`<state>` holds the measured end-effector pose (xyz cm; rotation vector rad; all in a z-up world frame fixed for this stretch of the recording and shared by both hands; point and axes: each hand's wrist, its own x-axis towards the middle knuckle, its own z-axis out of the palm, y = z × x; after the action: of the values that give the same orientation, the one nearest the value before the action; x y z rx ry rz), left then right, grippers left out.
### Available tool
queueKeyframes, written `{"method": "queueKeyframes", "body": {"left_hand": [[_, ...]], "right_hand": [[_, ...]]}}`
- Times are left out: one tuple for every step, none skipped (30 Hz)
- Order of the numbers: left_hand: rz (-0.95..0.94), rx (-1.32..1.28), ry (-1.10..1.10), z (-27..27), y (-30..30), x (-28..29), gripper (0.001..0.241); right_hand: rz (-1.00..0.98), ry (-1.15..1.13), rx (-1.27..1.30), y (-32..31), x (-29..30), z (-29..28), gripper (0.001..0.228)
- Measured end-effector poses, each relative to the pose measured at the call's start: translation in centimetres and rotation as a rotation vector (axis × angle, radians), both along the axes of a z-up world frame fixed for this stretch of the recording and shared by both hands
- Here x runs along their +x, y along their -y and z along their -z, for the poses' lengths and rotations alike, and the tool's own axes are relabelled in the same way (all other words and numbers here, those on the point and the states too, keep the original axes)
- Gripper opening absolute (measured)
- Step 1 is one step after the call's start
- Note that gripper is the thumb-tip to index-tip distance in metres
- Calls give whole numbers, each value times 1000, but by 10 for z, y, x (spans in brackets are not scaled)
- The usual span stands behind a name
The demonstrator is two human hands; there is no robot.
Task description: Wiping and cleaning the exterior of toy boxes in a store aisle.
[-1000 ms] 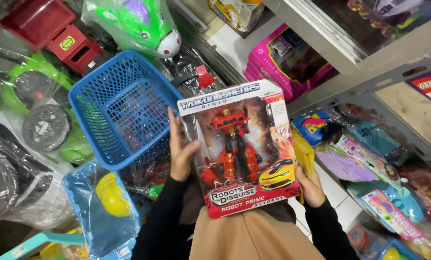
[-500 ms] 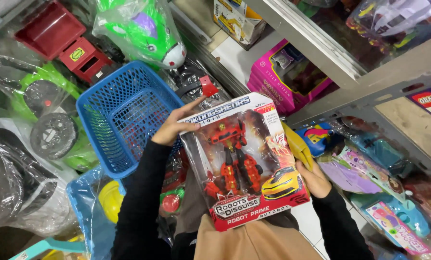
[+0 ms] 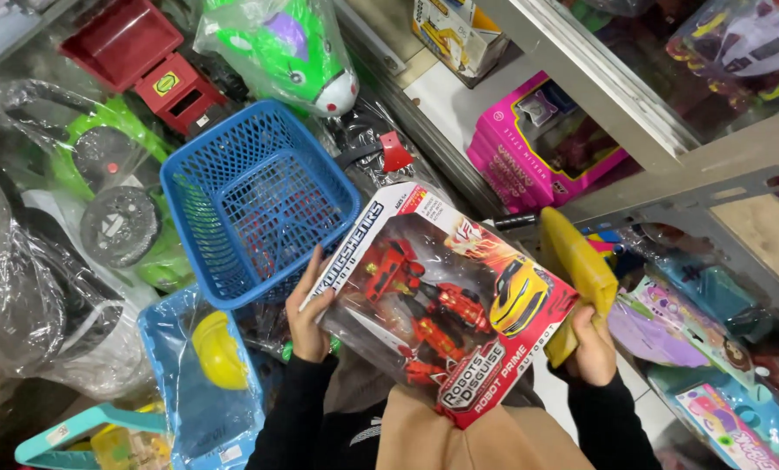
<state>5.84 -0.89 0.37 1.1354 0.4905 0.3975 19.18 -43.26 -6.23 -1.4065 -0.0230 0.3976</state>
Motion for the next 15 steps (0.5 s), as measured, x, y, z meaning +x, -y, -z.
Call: {"method": "queueKeyframes", "body": {"left_hand": [[50, 67, -17, 3, 2, -4, 83], [52, 68, -18, 13, -3, -11, 83], [202, 67, -40, 23, -8, -15, 83], [352, 66, -62, 34, -13, -20, 83], [348, 66, -60, 18, -11, -14, 83], [447, 61, -48, 3, -9, -8, 89], [544, 55, -37, -13, -7, -2, 96], [538, 54, -37, -12, -2, -2, 96], [437, 48, -34, -11, 2, 0, 92], [336, 42, -31, -10, 7, 3, 88], [338, 38, -26, -17, 13, 3, 88], [278, -32, -60, -24, 18, 4, 92], [217, -101, -96, -31, 23, 3, 97], [218, -105, -93, -21, 27, 4, 97], [180, -107, -60, -10, 30, 2, 91]], "right_hand": [[192, 23, 184, -32, -5, -31, 69], [194, 23, 184, -31, 5, -27, 69], [182, 40, 213, -30, 17, -24, 65], [170, 57, 242, -29, 29, -22, 61], [166, 59, 241, -28, 42, -13, 61], [166, 76, 173, -27, 55, -5, 60], [164, 91, 105, -27, 67, 3, 60], [158, 91, 104, -35, 67, -2, 60], [150, 110, 165, -42, 70, -9, 60], [141, 129, 226, -50, 73, -15, 61], [142, 133, 221, -42, 67, -4, 61], [147, 62, 202, -35, 61, 6, 63], [152, -11, 184, -28, 55, 17, 66], [153, -8, 181, -24, 42, 9, 66], [131, 25, 50, -22, 28, 1, 66]]}}
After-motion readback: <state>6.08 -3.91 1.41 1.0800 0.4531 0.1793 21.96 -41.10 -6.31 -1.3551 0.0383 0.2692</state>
